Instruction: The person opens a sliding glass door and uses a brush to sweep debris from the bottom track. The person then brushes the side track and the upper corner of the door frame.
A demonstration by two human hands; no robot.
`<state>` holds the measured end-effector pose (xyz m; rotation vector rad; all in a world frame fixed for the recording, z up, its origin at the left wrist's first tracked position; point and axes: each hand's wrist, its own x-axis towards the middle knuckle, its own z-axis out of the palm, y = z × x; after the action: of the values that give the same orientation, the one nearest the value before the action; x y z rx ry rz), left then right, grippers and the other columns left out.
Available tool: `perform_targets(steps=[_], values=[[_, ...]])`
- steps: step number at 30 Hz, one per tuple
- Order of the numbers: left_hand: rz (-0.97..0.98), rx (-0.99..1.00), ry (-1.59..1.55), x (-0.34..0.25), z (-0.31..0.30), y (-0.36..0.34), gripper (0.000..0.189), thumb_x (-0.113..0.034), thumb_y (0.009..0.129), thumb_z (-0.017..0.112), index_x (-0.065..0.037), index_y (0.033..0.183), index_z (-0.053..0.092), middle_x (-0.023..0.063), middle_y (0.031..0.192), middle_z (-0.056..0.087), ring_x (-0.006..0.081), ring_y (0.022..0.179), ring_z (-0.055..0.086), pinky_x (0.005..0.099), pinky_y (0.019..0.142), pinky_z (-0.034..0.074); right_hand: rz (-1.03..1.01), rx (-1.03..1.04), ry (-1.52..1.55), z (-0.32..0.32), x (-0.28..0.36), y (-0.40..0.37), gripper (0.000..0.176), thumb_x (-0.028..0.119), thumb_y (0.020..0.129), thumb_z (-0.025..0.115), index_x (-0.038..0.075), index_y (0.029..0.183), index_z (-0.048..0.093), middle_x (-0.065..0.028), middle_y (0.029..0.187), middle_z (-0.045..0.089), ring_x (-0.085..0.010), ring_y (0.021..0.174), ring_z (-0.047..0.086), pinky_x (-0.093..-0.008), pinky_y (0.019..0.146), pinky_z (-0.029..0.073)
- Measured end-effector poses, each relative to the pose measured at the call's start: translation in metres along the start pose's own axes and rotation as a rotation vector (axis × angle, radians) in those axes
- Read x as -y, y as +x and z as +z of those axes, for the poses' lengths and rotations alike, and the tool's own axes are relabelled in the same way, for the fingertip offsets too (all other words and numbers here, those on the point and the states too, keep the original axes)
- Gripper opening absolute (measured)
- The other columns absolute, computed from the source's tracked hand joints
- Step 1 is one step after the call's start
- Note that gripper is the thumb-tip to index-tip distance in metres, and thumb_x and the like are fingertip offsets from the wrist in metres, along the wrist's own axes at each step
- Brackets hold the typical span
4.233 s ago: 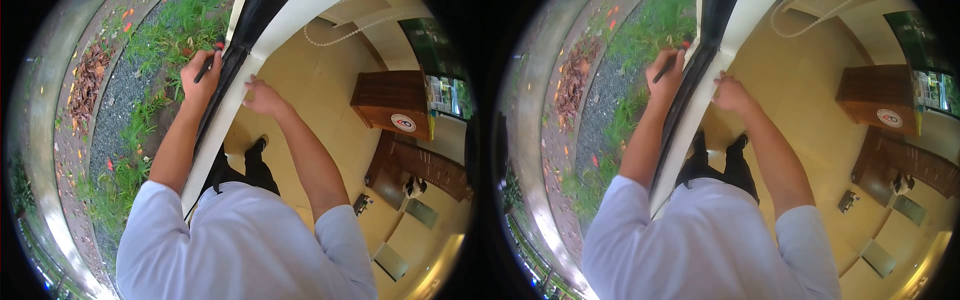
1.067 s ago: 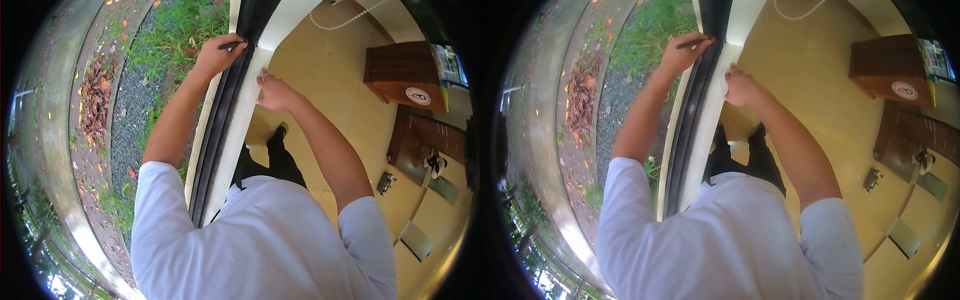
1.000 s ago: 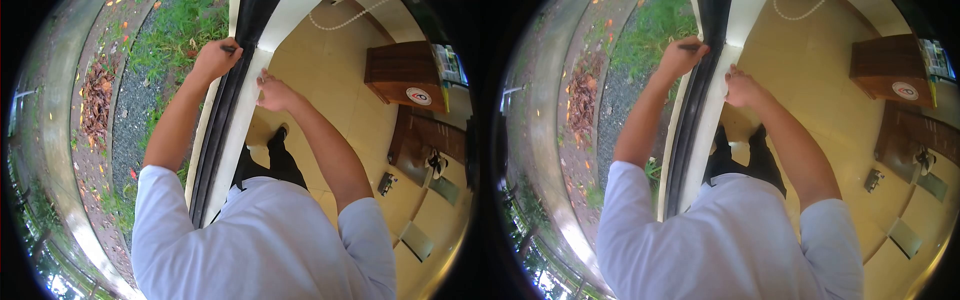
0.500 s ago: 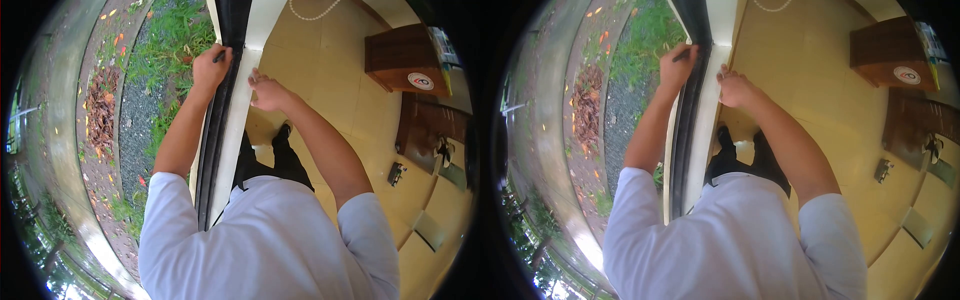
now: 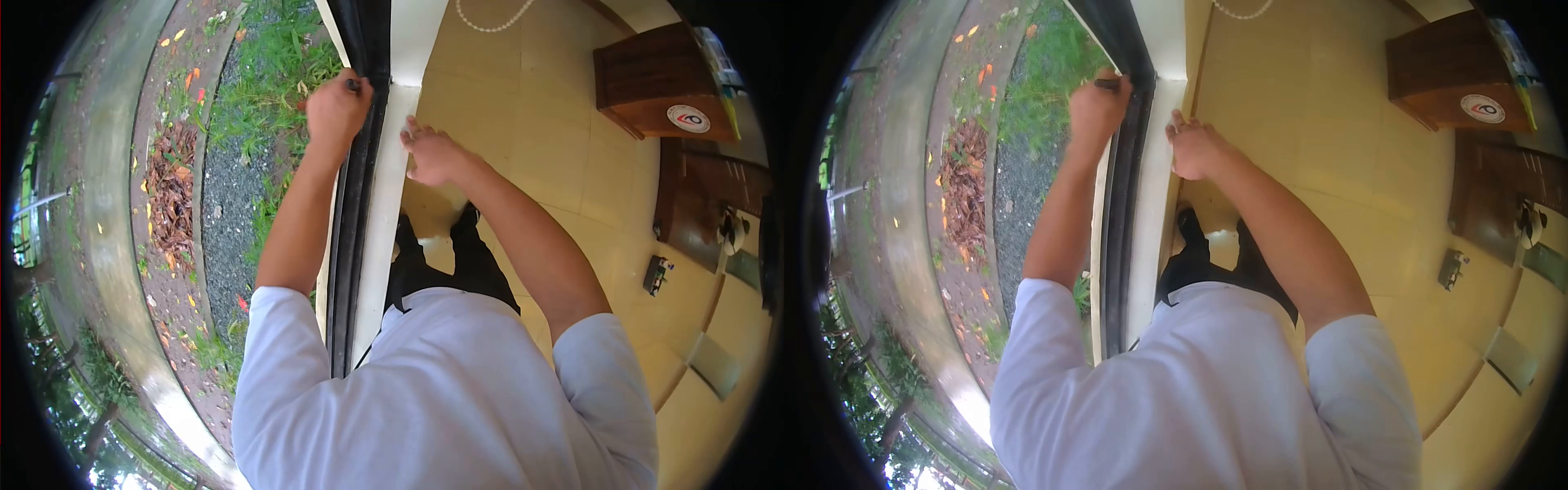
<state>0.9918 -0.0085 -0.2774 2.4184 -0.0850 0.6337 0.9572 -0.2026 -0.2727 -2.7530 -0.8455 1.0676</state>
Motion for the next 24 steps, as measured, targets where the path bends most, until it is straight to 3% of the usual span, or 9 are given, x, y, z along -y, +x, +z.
perform_targets(steps=[3,5,6,9,13,15,19,23,24], values=[[-0.059,0.039,0.029,0.000,-0.004,0.014,0.026,-0.032,0.090,0.074,-0.009,0.081,0.067,0.0119,0.062,0.066,0.0351,0.058,0.066,0.0418,0.056,0.053,-0.010,0.014,0.017,0.004,-0.002,0.001,0.084,0.026,0.092,0.066,0.001,0.160,0.024,-0.0214,0.169,0.005,-0.0381,0.154,0.021,-0.0489,0.123,0.026],[-0.050,-0.001,-0.300,-0.009,0.001,0.013,0.027,-0.033,0.090,0.072,-0.009,0.080,0.067,0.0114,0.063,0.068,0.0337,0.058,0.067,0.0417,0.056,0.053,-0.009,-0.004,-0.010,0.007,-0.001,0.004,0.083,0.026,0.091,0.067,0.000,0.159,0.025,-0.0224,0.169,0.006,-0.0381,0.154,0.022,-0.0484,0.123,0.026],[-0.124,0.159,-0.209,-0.009,-0.003,0.011,0.026,-0.032,0.091,0.072,-0.009,0.081,0.069,0.0104,0.063,0.069,0.0317,0.060,0.069,0.0411,0.056,0.053,-0.013,-0.005,-0.010,0.009,-0.001,0.005,0.083,0.026,0.091,0.067,0.000,0.159,0.025,-0.0224,0.169,0.006,-0.0381,0.154,0.022,-0.0484,0.123,0.026],[0.008,0.177,-0.044,0.009,0.000,0.014,0.028,-0.034,0.092,0.072,-0.009,0.081,0.070,0.0091,0.061,0.068,0.0311,0.059,0.069,0.0418,0.056,0.053,-0.023,-0.046,-0.031,0.008,-0.003,0.002,0.081,0.028,0.093,0.065,-0.002,0.157,0.027,-0.0233,0.168,0.012,-0.0405,0.151,0.028,-0.0495,0.120,0.031],[-0.031,0.169,-0.132,0.002,0.003,0.020,0.031,-0.037,0.093,0.070,-0.007,0.086,0.072,0.0128,0.071,0.071,0.0325,0.066,0.070,0.0419,0.061,0.054,-0.026,-0.044,-0.024,0.010,-0.002,0.003,0.080,0.029,0.093,0.065,-0.002,0.157,0.027,-0.0236,0.168,0.012,-0.0414,0.151,0.028,-0.0499,0.120,0.031],[0.005,0.217,-0.002,0.013,0.003,0.023,0.033,-0.037,0.093,0.070,-0.006,0.083,0.072,0.0130,0.071,0.071,0.0334,0.066,0.070,0.0423,0.060,0.054,-0.024,-0.051,-0.032,0.009,-0.002,0.004,0.080,0.029,0.093,0.065,-0.002,0.157,0.027,-0.0236,0.168,0.012,-0.0416,0.151,0.028,-0.0501,0.120,0.030],[-0.060,0.097,-0.192,0.003,-0.004,0.021,0.031,-0.038,0.092,0.069,-0.009,0.080,0.070,0.0110,0.061,0.067,0.0330,0.061,0.069,0.0449,0.060,0.055,-0.022,-0.043,-0.034,0.012,-0.001,0.002,0.081,0.030,0.093,0.066,-0.002,0.157,0.027,-0.0236,0.168,0.012,-0.0411,0.151,0.028,-0.0500,0.120,0.031],[0.053,0.254,0.032,0.008,0.002,0.022,0.030,-0.037,0.093,0.068,-0.008,0.083,0.070,0.0125,0.061,0.067,0.0348,0.063,0.069,0.0459,0.062,0.055,-0.028,-0.050,-0.027,0.011,-0.002,0.002,0.082,0.031,0.093,0.066,-0.002,0.157,0.026,-0.0235,0.168,0.011,-0.0405,0.150,0.029,-0.0497,0.120,0.031],[0.020,0.158,-0.084,0.002,0.004,0.024,0.029,-0.036,0.092,0.069,-0.008,0.083,0.070,0.0128,0.061,0.067,0.0353,0.063,0.069,0.0453,0.061,0.054,-0.025,-0.047,-0.025,0.011,-0.004,0.002,0.082,0.031,0.093,0.066,-0.002,0.157,0.026,-0.0235,0.168,0.011,-0.0405,0.150,0.029,-0.0497,0.120,0.031]])
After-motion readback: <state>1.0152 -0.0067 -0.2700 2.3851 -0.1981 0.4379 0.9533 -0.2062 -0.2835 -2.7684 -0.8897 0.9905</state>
